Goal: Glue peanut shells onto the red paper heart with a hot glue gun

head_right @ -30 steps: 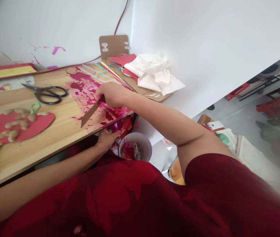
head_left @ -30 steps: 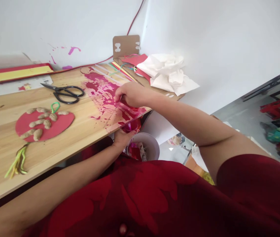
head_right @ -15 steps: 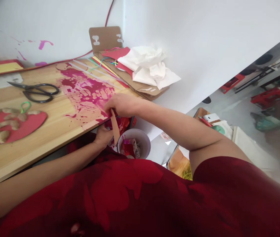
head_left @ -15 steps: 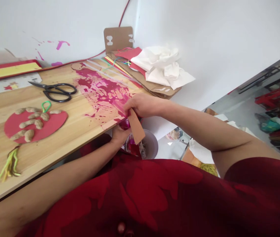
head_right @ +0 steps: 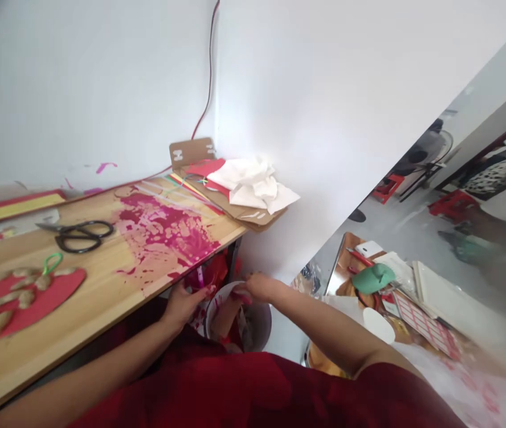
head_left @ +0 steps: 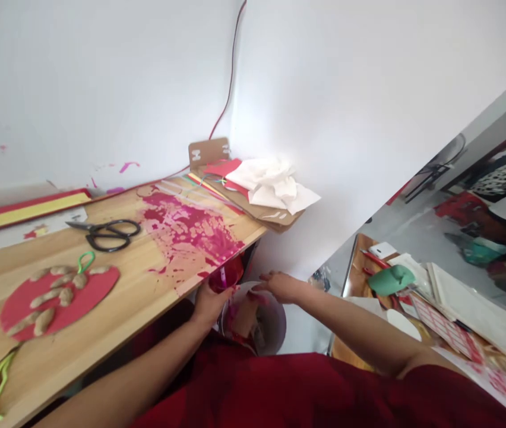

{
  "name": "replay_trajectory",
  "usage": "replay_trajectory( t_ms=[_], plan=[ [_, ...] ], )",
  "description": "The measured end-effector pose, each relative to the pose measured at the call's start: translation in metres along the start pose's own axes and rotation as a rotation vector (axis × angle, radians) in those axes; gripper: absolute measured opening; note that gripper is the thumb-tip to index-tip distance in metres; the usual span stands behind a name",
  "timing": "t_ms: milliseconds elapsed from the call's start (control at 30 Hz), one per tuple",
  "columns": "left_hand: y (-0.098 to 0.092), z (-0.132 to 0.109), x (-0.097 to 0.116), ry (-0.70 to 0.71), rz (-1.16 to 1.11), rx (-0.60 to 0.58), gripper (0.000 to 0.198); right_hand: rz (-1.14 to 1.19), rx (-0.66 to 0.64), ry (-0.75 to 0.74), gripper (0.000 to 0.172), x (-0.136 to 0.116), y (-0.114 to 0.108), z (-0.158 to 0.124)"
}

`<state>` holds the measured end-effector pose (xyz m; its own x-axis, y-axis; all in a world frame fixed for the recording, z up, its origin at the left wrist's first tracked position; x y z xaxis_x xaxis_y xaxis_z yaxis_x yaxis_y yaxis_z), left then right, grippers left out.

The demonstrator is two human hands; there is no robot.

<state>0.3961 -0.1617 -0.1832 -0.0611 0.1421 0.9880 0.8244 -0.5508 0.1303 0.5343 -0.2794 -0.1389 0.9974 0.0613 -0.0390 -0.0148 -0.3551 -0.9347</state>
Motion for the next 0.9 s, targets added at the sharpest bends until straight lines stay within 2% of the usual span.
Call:
replay_trajectory(
  t_ms=[67, 133, 233, 267, 333, 433, 533, 600, 633, 767, 900],
  plan=[
    [0.000, 0.000, 0.002, 0.017, -0.001, 0.006, 0.044, 0.020, 0.019, 0.050, 0.043, 0.008, -0.007, -0.002],
    [0.000, 0.001, 0.000, 0.011, -0.010, 0.001, 0.046, 0.050, 0.048, 0.077, 0.032, 0.019, -0.032, -0.005],
    [0.002, 0.005, -0.009, -0.028, -0.011, -0.018, 0.045, 0.112, 0.207, 0.158, 0.024, 0.044, -0.099, -0.010],
    [0.003, 0.006, -0.012, -0.042, -0.014, -0.021, 0.046, 0.142, 0.320, 0.238, 0.023, 0.059, -0.125, -0.014],
    [0.004, 0.007, -0.016, -0.060, -0.025, -0.033, 0.048, 0.119, 0.547, 0.490, 0.022, 0.093, -0.172, -0.025],
    [0.006, 0.006, -0.014, -0.054, -0.031, -0.054, 0.050, 0.064, 0.700, 0.704, 0.044, 0.131, -0.212, -0.028],
    [0.004, 0.003, -0.012, -0.064, -0.035, -0.044, 0.060, 0.082, 0.759, 0.830, 0.078, 0.163, -0.228, -0.015],
    [0.005, 0.003, -0.012, -0.080, -0.051, -0.053, 0.064, 0.144, 0.764, 0.890, 0.091, 0.180, -0.232, -0.002],
    [0.005, 0.003, -0.012, -0.084, -0.056, -0.056, 0.064, 0.178, 0.762, 0.908, 0.087, 0.188, -0.234, 0.004],
    [0.002, 0.007, -0.015, -0.078, -0.026, -0.031, 0.067, 0.236, 0.831, 0.917, 0.031, 0.205, -0.252, 0.014],
    [0.003, 0.006, -0.016, -0.089, -0.018, -0.052, 0.065, 0.298, 0.998, 0.880, 0.024, 0.211, -0.280, -0.006]
  ],
)
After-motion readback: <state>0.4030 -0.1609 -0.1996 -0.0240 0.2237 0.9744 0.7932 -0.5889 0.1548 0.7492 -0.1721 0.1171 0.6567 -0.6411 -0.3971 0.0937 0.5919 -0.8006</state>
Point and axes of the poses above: each hand's wrist, its own z-axis towards the middle knuckle, its own y-axis out of the palm, x = y × z, the point moved 8 cm from there along z, towards the middle knuckle, and after that the axes turned 11 degrees about -z, right-handed, at the moved point
